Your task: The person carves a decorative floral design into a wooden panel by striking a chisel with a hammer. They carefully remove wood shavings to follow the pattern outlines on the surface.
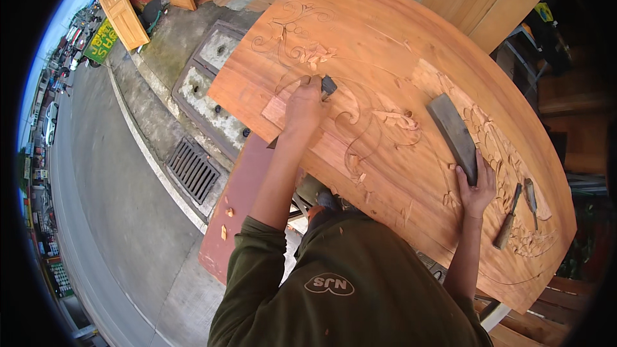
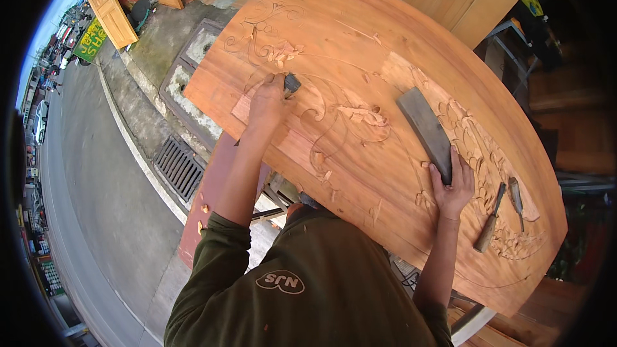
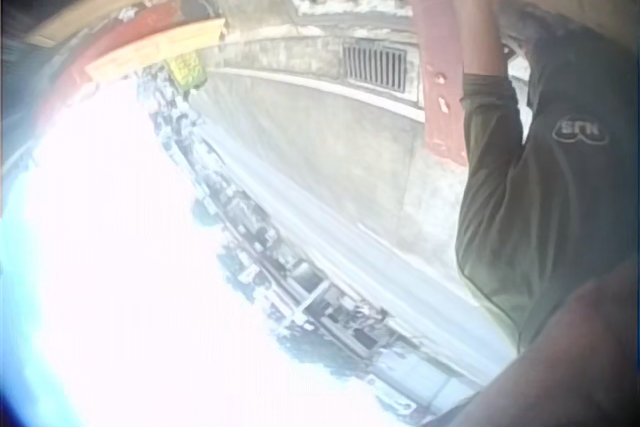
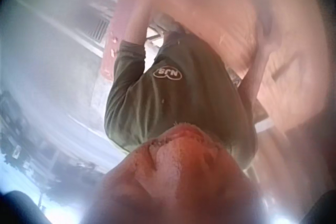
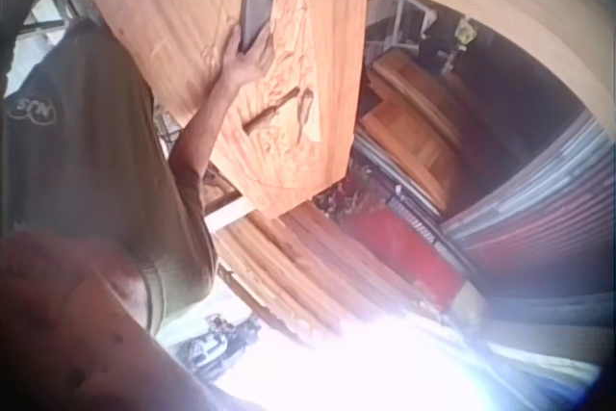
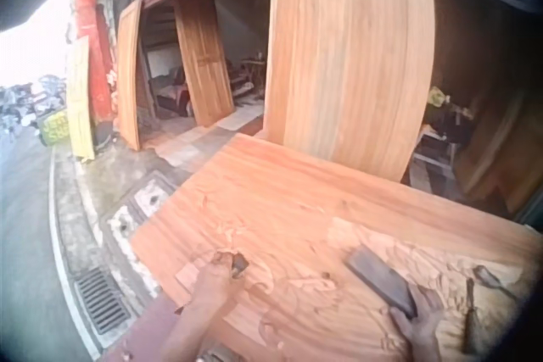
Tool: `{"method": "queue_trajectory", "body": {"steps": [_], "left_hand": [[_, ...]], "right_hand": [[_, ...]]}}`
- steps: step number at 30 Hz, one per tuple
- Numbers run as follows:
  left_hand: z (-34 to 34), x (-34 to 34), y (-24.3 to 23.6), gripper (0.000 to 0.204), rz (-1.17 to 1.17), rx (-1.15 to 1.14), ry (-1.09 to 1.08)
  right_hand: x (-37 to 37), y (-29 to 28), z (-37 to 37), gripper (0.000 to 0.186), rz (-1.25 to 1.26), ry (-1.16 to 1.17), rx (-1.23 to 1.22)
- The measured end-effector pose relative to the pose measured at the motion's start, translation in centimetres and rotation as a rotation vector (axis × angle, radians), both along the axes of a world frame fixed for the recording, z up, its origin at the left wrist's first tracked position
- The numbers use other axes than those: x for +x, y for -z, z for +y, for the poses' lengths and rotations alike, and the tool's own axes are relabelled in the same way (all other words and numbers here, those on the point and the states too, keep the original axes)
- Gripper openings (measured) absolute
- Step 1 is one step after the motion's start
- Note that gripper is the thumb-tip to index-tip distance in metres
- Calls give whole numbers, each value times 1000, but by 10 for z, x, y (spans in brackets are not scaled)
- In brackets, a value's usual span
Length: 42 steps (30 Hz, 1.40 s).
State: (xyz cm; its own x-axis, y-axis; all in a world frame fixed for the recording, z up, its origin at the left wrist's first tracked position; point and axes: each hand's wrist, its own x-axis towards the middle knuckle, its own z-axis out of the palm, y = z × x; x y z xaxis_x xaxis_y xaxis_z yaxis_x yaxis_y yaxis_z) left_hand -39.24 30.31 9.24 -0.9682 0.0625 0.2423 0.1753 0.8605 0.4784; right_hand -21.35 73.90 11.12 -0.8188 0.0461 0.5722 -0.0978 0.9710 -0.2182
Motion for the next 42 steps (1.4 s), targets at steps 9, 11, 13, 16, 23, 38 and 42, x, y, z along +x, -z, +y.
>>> {"method": "queue_trajectory", "body": {"steps": [9, 11, 13, 16, 23, 38, 42], "left_hand": [[24, 133, -14, 50, -179, 155, 133], [40, 160, -9, 54, -155, 177, 172], [57, 179, -7, 58, -137, 150, 202], [70, 195, -3, 56, -148, 206, 270], [81, 212, -11, 53, -238, 187, 611], [69, 223, -9, 66, -280, 298, 462], [58, 211, -23, 67, -307, 477, 339]], "right_hand": [[-1, -1, 0, 65, 3, -2, 1], [-1, -1, 0, 64, 1, -1, -2], [0, 1, 3, 65, -1, 2, 7], [0, 1, 2, 65, -11, -9, -11], [-1, -1, 3, 65, -16, -14, 18], [-1, 4, 9, 65, -25, -15, 48], [-1, -9, 1, 74, -195, 42, 51]]}}
